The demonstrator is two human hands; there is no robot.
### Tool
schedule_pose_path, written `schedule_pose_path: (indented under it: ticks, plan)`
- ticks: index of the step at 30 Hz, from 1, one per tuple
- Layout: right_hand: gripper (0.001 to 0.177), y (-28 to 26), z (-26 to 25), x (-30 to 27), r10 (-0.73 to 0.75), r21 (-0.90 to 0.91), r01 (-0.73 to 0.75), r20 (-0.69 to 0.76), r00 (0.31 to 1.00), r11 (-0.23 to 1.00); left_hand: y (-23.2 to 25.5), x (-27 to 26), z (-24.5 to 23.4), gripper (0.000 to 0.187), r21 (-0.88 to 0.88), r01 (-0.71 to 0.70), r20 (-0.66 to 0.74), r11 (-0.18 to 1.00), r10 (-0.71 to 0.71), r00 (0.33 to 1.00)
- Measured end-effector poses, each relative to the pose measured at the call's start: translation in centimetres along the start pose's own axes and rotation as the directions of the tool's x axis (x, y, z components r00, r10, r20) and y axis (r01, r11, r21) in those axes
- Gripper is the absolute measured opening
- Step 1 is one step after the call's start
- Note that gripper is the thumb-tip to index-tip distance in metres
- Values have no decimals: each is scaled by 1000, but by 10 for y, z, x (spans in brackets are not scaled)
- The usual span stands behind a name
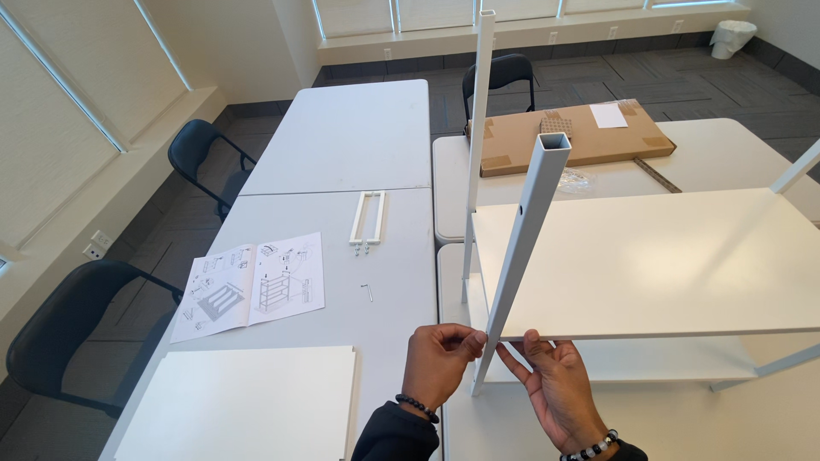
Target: The person attaches metal support bars to a white shelf board using screws and then places another shelf board onto the partially assembled frame by hand.
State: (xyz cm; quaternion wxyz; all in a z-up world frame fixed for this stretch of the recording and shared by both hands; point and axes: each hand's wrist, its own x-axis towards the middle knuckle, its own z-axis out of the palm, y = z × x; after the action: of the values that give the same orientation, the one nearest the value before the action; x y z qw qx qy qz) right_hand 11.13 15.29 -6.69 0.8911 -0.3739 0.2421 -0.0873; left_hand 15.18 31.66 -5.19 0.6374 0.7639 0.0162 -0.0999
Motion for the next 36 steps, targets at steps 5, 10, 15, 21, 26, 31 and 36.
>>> schedule_pose_path:
  ticks: [5,10,15,21,26,31,36]
  plan:
    - [20,4,-4,3,-30,-4,30,41,999,1000,-5,-6,10,15,53,-177,-112,983,182,977]
    - [20,-1,2,-1,4,13,-4,-12,1000,1000,24,-15,-5,23,160,45,-79,986,-32,996]
    - [20,0,1,0,-1,5,1,-4,1000,1000,23,-10,-3,32,104,65,-21,992,-63,998]
    - [19,0,2,1,-8,6,8,-3,1000,1000,1,0,2,16,41,-118,-46,992,120,992]
    - [20,-1,1,0,-6,9,6,0,1000,1000,18,-8,-5,28,-8,-20,-124,1000,19,992]
    - [21,1,-3,4,-29,-4,29,24,999,1000,7,1,2,13,104,-25,-22,994,27,999]
    - [21,-2,3,2,-13,2,13,-20,1000,1000,19,-5,-4,16,48,-34,-45,998,36,998]
